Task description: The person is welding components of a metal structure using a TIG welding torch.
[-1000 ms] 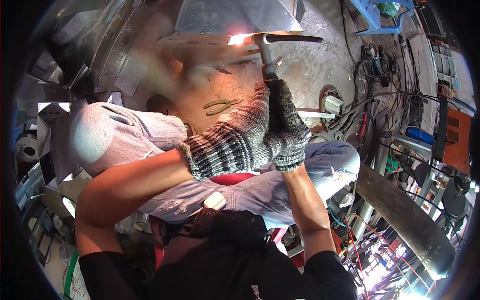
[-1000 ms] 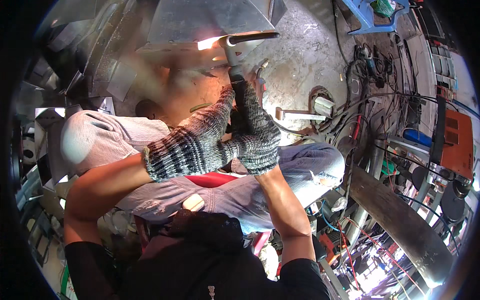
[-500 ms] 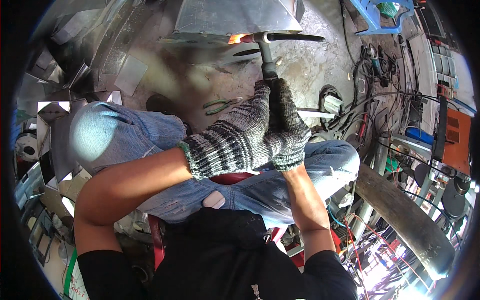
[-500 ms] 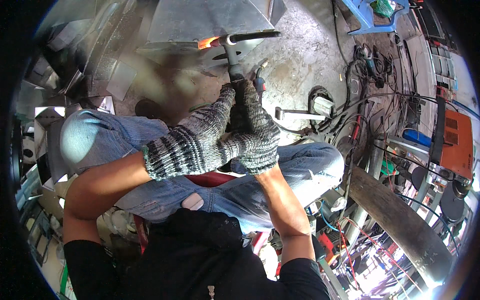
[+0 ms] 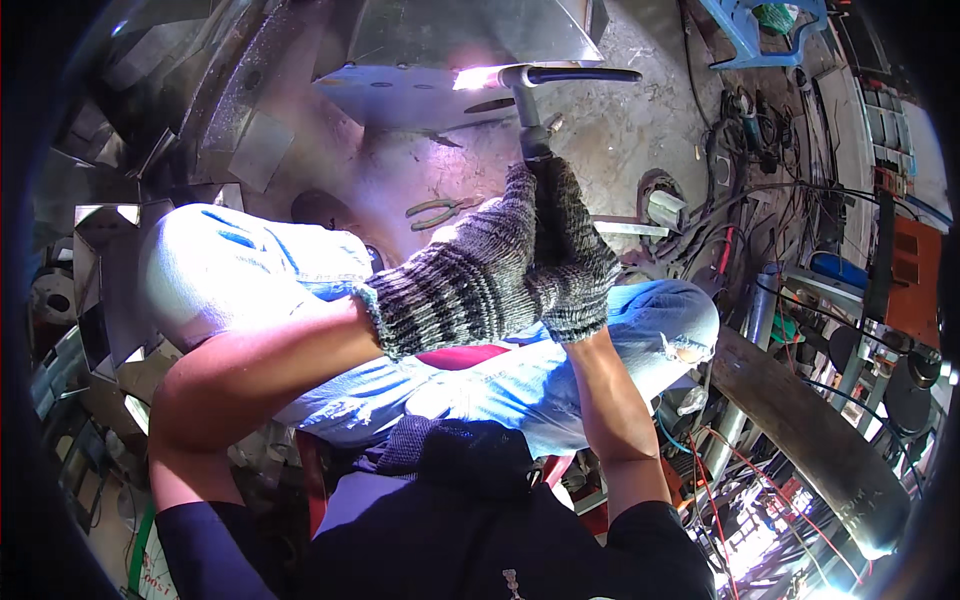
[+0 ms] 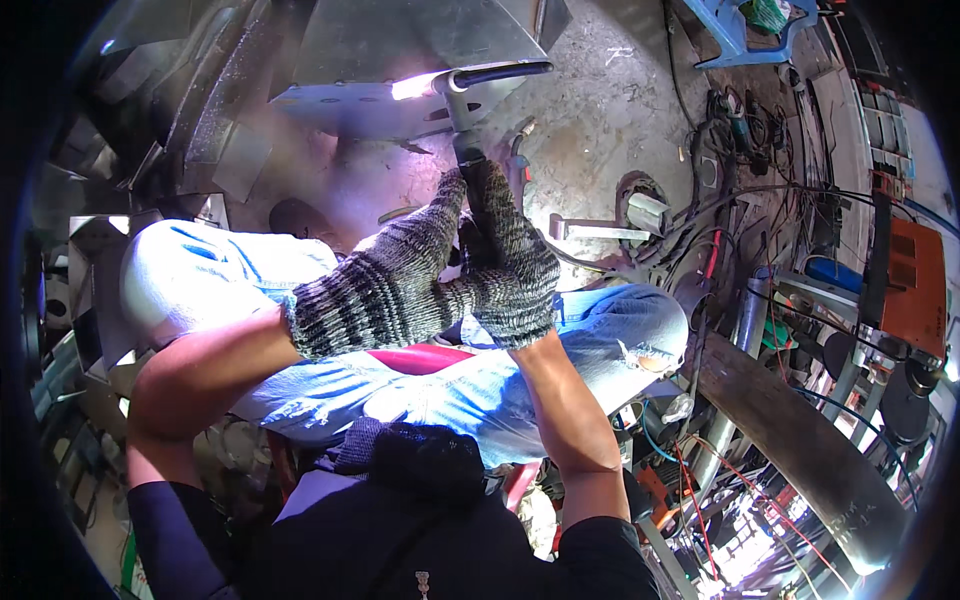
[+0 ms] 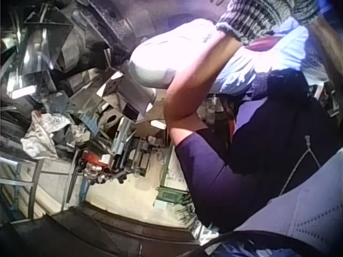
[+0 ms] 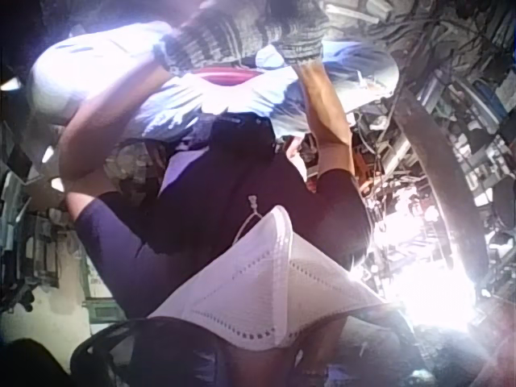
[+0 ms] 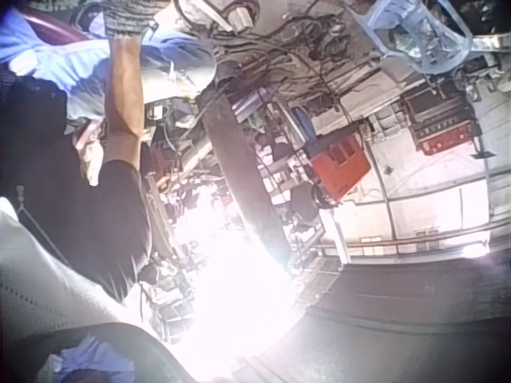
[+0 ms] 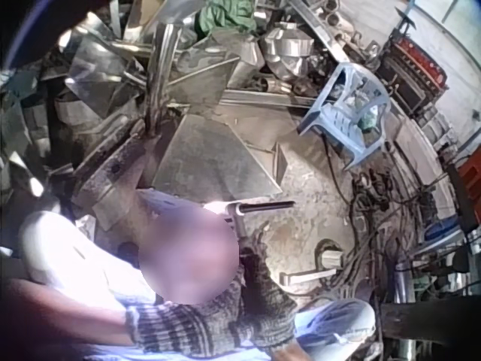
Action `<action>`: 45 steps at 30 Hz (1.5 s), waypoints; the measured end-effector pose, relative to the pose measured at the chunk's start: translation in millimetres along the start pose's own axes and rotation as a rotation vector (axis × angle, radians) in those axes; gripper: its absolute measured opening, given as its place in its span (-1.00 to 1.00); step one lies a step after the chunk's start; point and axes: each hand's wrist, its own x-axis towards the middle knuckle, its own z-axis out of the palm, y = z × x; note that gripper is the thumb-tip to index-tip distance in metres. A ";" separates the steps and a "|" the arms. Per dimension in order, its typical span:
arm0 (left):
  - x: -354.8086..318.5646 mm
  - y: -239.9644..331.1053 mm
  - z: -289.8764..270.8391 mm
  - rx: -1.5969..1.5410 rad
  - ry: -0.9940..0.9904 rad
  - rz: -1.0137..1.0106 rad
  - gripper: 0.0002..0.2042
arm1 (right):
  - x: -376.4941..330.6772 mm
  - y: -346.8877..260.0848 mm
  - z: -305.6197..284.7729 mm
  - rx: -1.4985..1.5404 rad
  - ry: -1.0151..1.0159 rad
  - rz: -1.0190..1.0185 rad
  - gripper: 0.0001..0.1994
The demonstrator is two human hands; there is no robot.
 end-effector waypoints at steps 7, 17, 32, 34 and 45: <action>-3.6 5.2 -5.6 0.026 -0.027 -0.005 0.11 | -4.2 -1.2 -0.8 0.086 -0.007 0.111 0.06; -1.7 -3.8 5.3 0.094 0.062 0.014 0.03 | -3.8 -3.2 -5.4 0.086 -0.040 0.060 -0.17; -0.3 -5.3 4.8 -0.018 0.066 0.055 -0.08 | 0.0 -6.5 -3.0 -0.079 0.004 -0.027 -0.06; -0.5 -4.7 4.8 0.005 0.076 0.067 -0.08 | 0.3 -5.2 -2.9 -0.122 0.011 -0.118 -0.13; -1.8 2.8 -0.5 0.021 0.033 -0.012 0.00 | -3.2 1.6 -4.5 0.040 -0.024 -0.020 0.08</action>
